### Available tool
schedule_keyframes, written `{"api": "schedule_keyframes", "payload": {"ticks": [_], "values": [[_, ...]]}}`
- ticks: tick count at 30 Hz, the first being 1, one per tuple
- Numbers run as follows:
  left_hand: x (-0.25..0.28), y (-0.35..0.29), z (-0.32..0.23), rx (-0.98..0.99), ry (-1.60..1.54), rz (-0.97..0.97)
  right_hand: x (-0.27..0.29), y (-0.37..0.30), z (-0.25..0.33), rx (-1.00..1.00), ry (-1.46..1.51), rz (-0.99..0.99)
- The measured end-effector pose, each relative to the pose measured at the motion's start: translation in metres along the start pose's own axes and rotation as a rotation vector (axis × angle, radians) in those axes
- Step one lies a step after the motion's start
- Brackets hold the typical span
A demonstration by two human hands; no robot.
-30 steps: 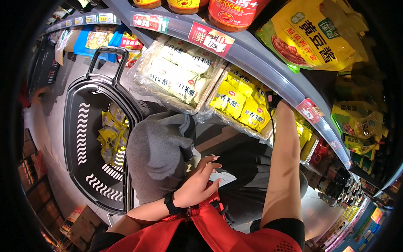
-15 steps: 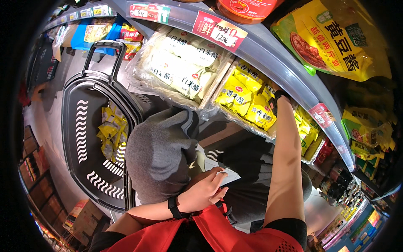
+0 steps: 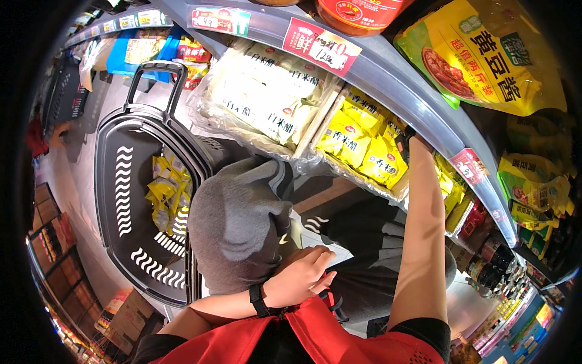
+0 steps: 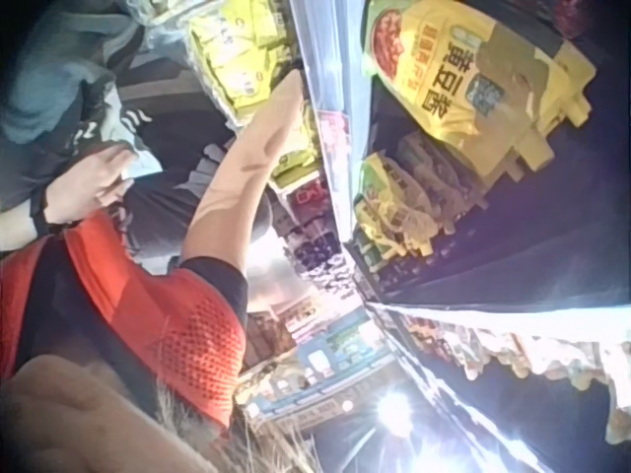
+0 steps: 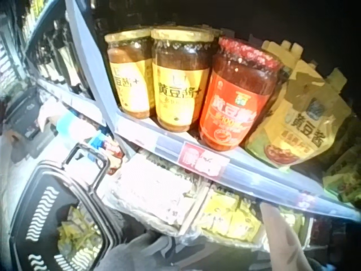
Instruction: The person takes small yellow packets from a shopping basket and places them one by one onto a supermarket shelf.
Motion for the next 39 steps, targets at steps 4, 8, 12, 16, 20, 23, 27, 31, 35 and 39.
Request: {"api": "schedule_keyframes", "payload": {"ticks": [4, 8, 12, 16, 20, 23, 27, 31, 35, 39], "values": [[0.009, -0.002, -0.008, -0.047, -0.003, -0.070, 0.026, -0.028, 0.036, 0.093, 0.034, -0.167], [0.015, -0.004, -0.018, -0.102, -0.087, -0.066, 0.053, -0.093, 0.063, -0.030, 0.691, -0.010], [0.017, -0.014, -0.022, -0.156, -0.228, -0.055, 0.100, -0.169, 0.136, 0.048, 1.017, 0.107], [0.052, -0.030, -0.044, -0.205, -0.344, -0.065, 0.127, -0.234, 0.170, -0.076, 1.559, 0.431], [0.100, -0.061, -0.032, -0.154, -0.448, -0.228, 0.129, -0.281, 0.152, -0.170, 1.733, 0.377], [0.139, -0.088, -0.026, -0.122, -0.185, -0.390, 0.119, -0.302, 0.129, -0.243, 1.852, 0.254], [0.158, -0.113, 0.003, -0.028, 0.195, -0.608, 0.120, -0.312, 0.106, -0.495, 1.750, 0.129], [0.187, -0.151, 0.089, 0.234, 0.000, -0.743, 0.122, -0.312, 0.094, -0.393, 1.650, 0.029], [0.217, -0.179, 0.188, 0.409, 0.018, -0.751, 0.094, -0.327, 0.066, -0.450, 1.635, 0.022], [0.224, -0.209, 0.336, 0.645, 0.370, -0.632, 0.076, -0.334, 0.062, -0.540, 1.639, 0.078]]}}
Point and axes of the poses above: each hand's wrist, its own y-axis towards the middle knuckle, its own x-axis out of the back of the hand, z = x × y, the point moved 10 cm from there along y, towards the middle knuckle, and after that the axes turned 14 degrees about y, right-handed, at the moved point
